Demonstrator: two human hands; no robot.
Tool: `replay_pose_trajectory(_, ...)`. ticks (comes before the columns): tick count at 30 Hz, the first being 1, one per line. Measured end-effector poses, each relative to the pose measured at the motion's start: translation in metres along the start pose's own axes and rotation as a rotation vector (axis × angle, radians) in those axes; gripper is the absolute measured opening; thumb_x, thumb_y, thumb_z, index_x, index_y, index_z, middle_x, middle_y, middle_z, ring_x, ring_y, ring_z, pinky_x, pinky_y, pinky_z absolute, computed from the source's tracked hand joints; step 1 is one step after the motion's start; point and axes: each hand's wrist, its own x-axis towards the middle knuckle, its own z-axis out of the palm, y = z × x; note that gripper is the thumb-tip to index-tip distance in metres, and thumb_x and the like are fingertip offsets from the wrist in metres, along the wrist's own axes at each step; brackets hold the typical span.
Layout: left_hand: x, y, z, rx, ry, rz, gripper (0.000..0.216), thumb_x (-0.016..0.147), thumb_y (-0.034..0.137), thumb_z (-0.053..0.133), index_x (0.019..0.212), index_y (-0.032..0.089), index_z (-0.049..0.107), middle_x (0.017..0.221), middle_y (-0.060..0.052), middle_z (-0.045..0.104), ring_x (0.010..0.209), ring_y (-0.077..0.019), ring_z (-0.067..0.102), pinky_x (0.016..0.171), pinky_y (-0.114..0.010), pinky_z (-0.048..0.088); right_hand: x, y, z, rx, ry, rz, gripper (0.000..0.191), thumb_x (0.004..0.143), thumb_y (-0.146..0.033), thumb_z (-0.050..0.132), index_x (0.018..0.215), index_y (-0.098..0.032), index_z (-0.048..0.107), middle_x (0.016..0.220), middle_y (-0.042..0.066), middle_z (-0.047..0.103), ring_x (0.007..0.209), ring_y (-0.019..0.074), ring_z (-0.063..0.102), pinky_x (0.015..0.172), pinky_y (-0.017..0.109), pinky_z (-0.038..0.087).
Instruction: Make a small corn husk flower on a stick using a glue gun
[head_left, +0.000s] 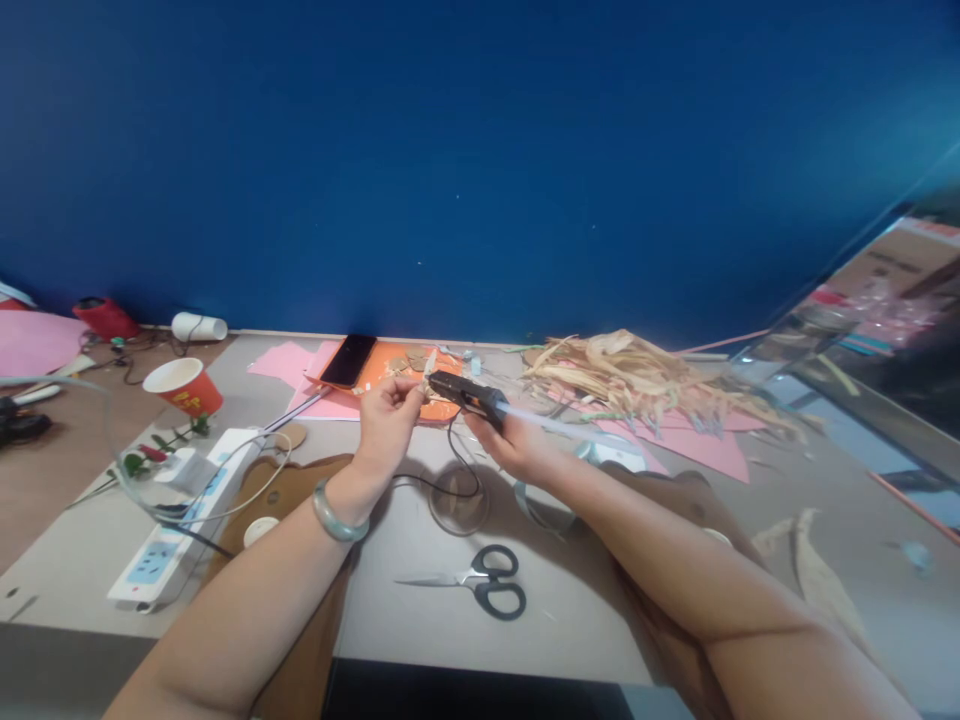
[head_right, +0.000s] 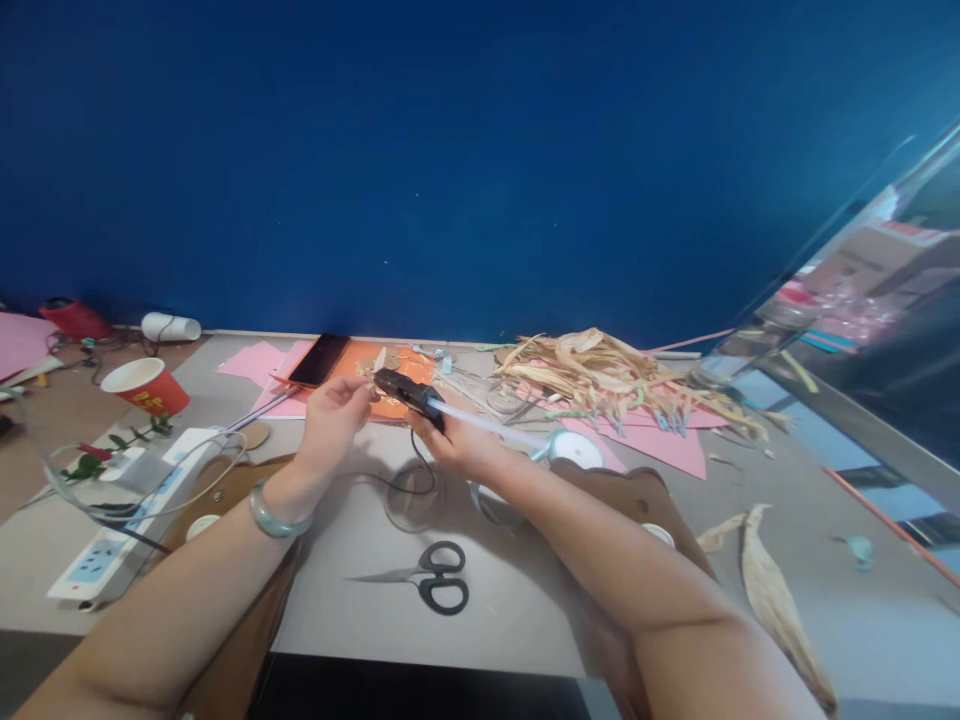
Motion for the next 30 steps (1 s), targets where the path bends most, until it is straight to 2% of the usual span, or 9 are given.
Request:
replay_pose_trajectory(5,0.0,0.0008,-0.0001,0.04,0.019,0.036,0.013,0.07,0.026,0.068,0.073,0.014,0.066,0.062,0.001,0.062,0.049,-0.0057,0.046,0.047,-0.019,0.035,-0.0009,0.0018,0.0012,-0.025,0.0,-0.002,0.027,0.096,-0.038,0.041,0.082,-0.018,0.053,0.063,0.002,0.051,0.062,0.0166,0.049,0.063,0.029,0.041)
replay_pose_trajectory(8,0.0002,0.001,0.0,0.042,0.028,0.042,0.012,0.07,0.026,0.067,0.073,0.014,0.066,0.062,0.001,0.062,0.049,-0.0054,0.046,0.047,-0.018,0.035,-0.0012,0.0032,0.002,-0.038,0.005,-0.003,0.025,0.096,-0.038,0.042,0.086,-0.018,0.054,0.07,0.004,0.056,0.065,0.0172,0.051,0.063,0.029,0.041)
replay_pose_trajectory(22,-0.0016,0.0048,0.0006,-0.07,-0.014,-0.033,0.02,0.07,0.033,0.069,0.071,0.015,0.062,0.05,0.005,0.054,0.04,-0.0046,0.041,0.04,-0.017,0.029,-0.0008,0.0021,0.0038,-0.018,-0.013,-0.013,0.029,0.096,-0.04,0.042,0.098,-0.017,0.06,0.085,0.008,0.065,0.076,0.0206,0.058,0.072,0.032,0.047)
replay_pose_trajectory(30,-0.0026,0.0062,0.0003,-0.099,-0.024,-0.025,0.021,0.072,0.034,0.069,0.072,0.015,0.06,0.045,0.006,0.049,0.038,-0.0044,0.039,0.039,-0.017,0.028,-0.0004,-0.0007,0.0017,-0.036,-0.019,0.003,0.031,0.096,-0.04,0.041,0.094,-0.016,0.06,0.082,0.008,0.064,0.075,0.0202,0.057,0.07,0.031,0.046)
